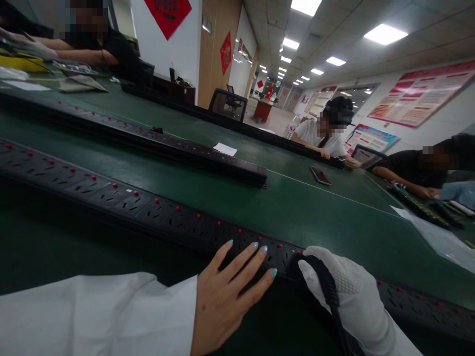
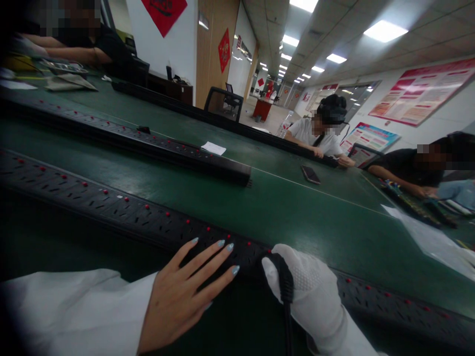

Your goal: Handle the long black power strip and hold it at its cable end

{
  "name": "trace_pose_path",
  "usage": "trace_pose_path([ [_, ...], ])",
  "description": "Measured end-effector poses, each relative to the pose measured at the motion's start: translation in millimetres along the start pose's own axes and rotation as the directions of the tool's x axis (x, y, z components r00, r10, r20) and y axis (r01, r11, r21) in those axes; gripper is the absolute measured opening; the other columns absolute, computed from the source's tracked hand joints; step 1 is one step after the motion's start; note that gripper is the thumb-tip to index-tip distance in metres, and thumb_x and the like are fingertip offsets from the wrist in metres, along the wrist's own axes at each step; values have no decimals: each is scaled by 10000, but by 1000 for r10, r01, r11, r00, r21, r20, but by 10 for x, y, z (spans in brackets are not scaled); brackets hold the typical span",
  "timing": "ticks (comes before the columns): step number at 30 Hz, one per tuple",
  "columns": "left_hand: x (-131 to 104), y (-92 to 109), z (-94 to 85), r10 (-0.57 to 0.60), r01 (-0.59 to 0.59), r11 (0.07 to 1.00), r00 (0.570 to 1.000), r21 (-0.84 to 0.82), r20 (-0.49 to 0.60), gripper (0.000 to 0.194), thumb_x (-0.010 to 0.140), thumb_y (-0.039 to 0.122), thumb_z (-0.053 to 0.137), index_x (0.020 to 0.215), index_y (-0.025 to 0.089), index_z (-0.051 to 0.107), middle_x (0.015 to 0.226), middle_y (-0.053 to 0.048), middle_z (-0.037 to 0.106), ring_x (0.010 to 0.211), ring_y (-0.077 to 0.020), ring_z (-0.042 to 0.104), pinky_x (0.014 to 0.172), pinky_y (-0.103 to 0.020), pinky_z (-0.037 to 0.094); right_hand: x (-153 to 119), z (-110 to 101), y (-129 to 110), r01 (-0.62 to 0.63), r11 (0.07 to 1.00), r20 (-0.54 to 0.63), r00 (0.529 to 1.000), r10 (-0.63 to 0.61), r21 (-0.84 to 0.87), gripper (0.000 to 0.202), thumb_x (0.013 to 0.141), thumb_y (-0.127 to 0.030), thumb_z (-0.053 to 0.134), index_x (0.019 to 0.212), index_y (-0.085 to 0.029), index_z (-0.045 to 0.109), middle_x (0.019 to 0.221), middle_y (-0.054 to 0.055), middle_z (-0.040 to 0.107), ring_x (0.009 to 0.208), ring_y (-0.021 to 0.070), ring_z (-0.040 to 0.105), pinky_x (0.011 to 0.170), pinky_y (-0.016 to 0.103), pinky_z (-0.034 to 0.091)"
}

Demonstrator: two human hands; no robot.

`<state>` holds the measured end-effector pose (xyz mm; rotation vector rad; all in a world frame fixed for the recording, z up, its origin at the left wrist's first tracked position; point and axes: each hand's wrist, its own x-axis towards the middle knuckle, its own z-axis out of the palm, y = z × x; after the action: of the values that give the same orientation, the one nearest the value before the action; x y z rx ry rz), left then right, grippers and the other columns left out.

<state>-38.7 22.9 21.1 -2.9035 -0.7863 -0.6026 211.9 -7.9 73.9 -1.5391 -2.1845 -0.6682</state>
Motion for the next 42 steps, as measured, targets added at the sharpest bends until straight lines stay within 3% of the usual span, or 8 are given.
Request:
trace_pose_path([
  [5,3,0,8,2,-2,1000,1000,1,-13,641,837,290,604,1410,239,322,1481,-91,314,1366,-278,201,1049,-525,61,7,-27,-1,-2,999,43,999,4,-40,267,866,-434,521,836,-202,651,671,-9,668,549,108,608,557,224,429],
  [12,-6,0,15,7,-7,1000,1000,26,1,711,803,319,635,1424,239,296,1486,-90,301,1368,-283,177,1044,-532,68,-9,-68,-23,19,988,12,1000,-18,-156,291,864,-452,525,857,-199,669,717,3,691,577,126,621,583,243,419],
  [23,4,-7,-36,23,-23,999,1000,29,8,670,829,298,604,1421,228,297,1475,-103,315,1360,-298,209,1043,-540,88,3,-78,-33,51,982,-4,999,-53,-181,277,853,-434,550,861,-190,682,741,11,703,598,126,629,609,241,431],
  [26,8,-13,-40,33,-33,999,999,9,12,709,802,284,626,1423,219,292,1481,-108,304,1367,-302,182,1041,-542,68,-11,-167,15,7,987,-10,1000,-8,-158,268,863,-443,539,883,-209,670,731,2,694,594,128,628,596,244,435],
  [32,7,-10,-27,13,-13,1000,1000,-26,-15,693,800,221,594,1425,219,294,1491,-96,290,1377,-282,155,1041,-528,60,-53,-395,129,-227,972,-34,974,225,-62,303,898,-457,461,1023,-235,625,706,-1,653,545,125,605,561,249,441],
  [38,2,-25,-32,27,-27,999,1000,-18,9,711,796,245,596,1431,213,279,1497,-109,271,1377,-296,152,1039,-539,53,54,-175,-52,-102,991,96,991,93,85,263,903,-438,469,1003,-234,601,684,-27,668,536,99,625,516,183,460],
  [42,2,-27,-22,24,-25,1000,1000,-14,-12,695,792,230,582,1424,213,294,1491,-104,284,1377,-292,157,1045,-537,53,163,-169,-94,-36,999,31,999,36,17,257,901,-428,477,966,-225,621,653,-15,661,501,103,607,471,193,428],
])
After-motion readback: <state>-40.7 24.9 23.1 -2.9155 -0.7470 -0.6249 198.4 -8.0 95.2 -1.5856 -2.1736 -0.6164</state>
